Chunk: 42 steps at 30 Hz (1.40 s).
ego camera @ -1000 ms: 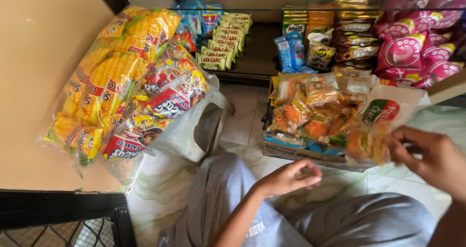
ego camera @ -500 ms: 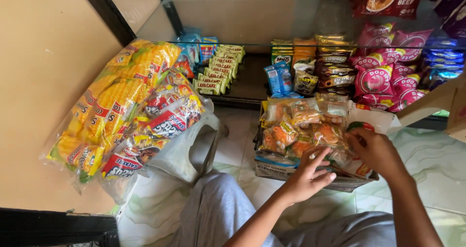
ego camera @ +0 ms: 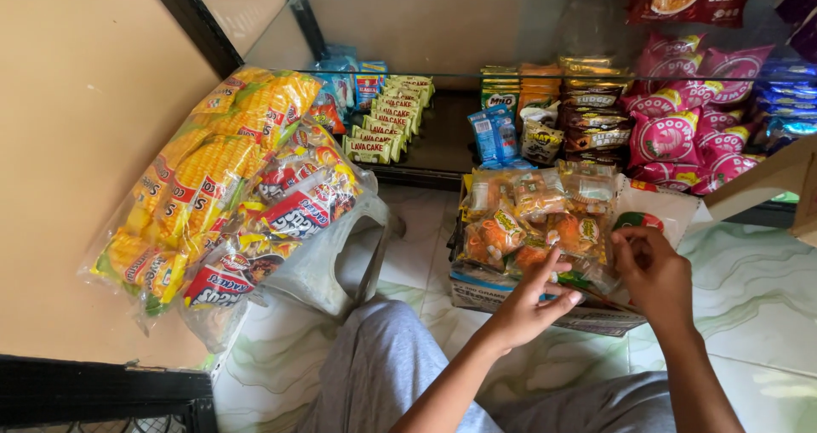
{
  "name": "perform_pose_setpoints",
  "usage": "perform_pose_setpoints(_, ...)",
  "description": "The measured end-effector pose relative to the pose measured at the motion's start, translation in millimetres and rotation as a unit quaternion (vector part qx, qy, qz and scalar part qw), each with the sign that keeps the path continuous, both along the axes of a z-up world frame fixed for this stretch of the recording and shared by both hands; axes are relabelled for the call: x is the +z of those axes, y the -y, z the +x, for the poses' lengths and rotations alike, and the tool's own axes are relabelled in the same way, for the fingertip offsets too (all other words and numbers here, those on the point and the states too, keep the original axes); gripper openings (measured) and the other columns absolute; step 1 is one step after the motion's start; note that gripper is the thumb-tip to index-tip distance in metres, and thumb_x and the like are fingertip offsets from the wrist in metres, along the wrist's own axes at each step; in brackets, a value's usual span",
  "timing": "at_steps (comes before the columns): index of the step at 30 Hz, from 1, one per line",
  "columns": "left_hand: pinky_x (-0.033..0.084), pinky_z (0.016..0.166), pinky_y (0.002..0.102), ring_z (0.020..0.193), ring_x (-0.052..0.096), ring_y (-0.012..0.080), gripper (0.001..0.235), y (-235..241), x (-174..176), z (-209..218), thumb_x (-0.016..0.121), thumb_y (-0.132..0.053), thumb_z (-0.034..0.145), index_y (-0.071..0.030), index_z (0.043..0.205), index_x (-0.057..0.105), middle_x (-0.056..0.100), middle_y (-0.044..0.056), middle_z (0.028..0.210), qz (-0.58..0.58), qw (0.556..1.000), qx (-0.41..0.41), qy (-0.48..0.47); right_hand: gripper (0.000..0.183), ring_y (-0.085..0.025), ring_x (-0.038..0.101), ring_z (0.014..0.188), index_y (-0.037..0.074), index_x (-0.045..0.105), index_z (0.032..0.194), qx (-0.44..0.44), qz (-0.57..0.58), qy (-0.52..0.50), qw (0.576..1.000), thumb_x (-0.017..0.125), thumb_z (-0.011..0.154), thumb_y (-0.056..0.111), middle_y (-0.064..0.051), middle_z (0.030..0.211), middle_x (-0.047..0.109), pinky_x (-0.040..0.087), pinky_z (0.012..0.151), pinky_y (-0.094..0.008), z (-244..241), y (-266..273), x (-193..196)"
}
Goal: Organize snack items into a box and onto shelves.
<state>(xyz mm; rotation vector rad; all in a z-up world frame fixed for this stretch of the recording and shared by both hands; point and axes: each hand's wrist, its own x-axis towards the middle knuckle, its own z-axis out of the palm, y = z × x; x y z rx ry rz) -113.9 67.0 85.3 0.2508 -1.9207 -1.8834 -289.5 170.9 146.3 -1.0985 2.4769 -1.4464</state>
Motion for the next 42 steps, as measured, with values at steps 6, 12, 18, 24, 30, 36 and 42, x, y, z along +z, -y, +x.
perform_pose_setpoints(6, 0.057, 0.101, 0.035, 0.122, 0.063, 0.0194, 0.087, -1, 0, -1, 0.064, -0.021, 0.103, -0.023, 0.172, 0.011, 0.041, 0.015, 0.162, 0.023, 1.000, -0.008, 0.004, 0.021, -0.007, 0.063, 0.073, 0.000, 0.067, 0.118, 0.010, -0.117, 0.035, 0.992, 0.066, 0.107, 0.017, -0.006, 0.084, 0.070, 0.049, 0.065, -0.024, 10, -5, -17)
perform_pose_setpoints(12, 0.056, 0.097, 0.035, 0.119, 0.062, 0.0188, 0.088, -2, 2, 1, 0.065, -0.020, 0.102, -0.021, 0.172, 0.011, 0.041, 0.014, 0.160, 0.030, 0.999, -0.008, 0.009, 0.018, -0.007, 0.061, 0.074, 0.000, 0.071, 0.120, -0.003, -0.113, 0.031, 0.993, 0.068, 0.108, 0.012, -0.007, 0.084, 0.070, 0.048, 0.066, -0.024, 11, -7, -28)
perform_pose_setpoints(18, 0.056, 0.100, 0.035, 0.121, 0.059, 0.0186, 0.078, 15, 31, 37, 0.064, -0.020, 0.105, -0.013, 0.171, 0.022, 0.041, 0.013, 0.161, 0.130, 0.990, -0.049, -0.016, 0.013, -0.003, 0.057, 0.073, 0.001, 0.060, 0.117, 0.030, -0.311, 0.124, 0.942, 0.063, 0.116, 0.014, -0.001, 0.091, 0.066, 0.046, 0.068, -0.021, 8, 3, -28)
perform_pose_setpoints(24, 0.056, 0.101, 0.037, 0.123, 0.059, 0.0171, 0.066, 53, 69, 95, 0.062, -0.020, 0.105, -0.011, 0.165, 0.035, 0.043, 0.010, 0.157, 0.121, 0.991, 0.017, -0.051, 0.012, -0.004, 0.058, 0.076, 0.000, 0.055, 0.121, 0.095, -0.344, 0.109, 0.928, 0.060, 0.121, 0.012, -0.002, 0.096, 0.064, 0.047, 0.071, -0.019, 63, 41, 21)
perform_pose_setpoints(30, 0.054, 0.099, 0.034, 0.119, 0.059, 0.0188, 0.062, 81, 98, 178, 0.065, -0.018, 0.103, -0.011, 0.160, 0.041, 0.046, 0.011, 0.154, 0.058, 0.985, 0.153, -0.062, 0.015, -0.007, 0.057, 0.070, 0.000, 0.059, 0.117, 0.179, -0.276, 0.128, 0.935, 0.059, 0.111, 0.014, -0.006, 0.081, 0.063, 0.045, 0.067, -0.023, 141, 102, 39)
perform_pose_setpoints(36, 0.052, 0.111, 0.045, 0.136, 0.053, 0.0247, 0.058, 121, 145, 284, 0.072, -0.021, 0.102, -0.013, 0.153, 0.048, 0.047, 0.012, 0.150, -0.282, 0.853, 0.433, -0.070, 0.022, -0.019, 0.074, 0.090, 0.006, 0.067, 0.122, 0.338, -0.128, 0.029, 0.932, 0.059, 0.102, 0.010, -0.007, 0.104, 0.078, 0.058, 0.080, -0.034, 245, 162, 99)
perform_pose_setpoints(42, 0.019, 0.105, 0.082, 0.145, 0.016, 0.0558, 0.100, 133, 212, 361, 0.094, -0.032, 0.065, -0.022, 0.149, 0.040, 0.024, 0.020, 0.159, -0.466, 0.602, 0.608, 0.226, 0.066, -0.047, 0.031, 0.148, 0.022, 0.056, 0.142, 0.449, -0.165, -0.235, 0.846, 0.073, 0.079, 0.009, -0.017, 0.164, 0.038, 0.037, 0.117, -0.062, 347, 228, 139)
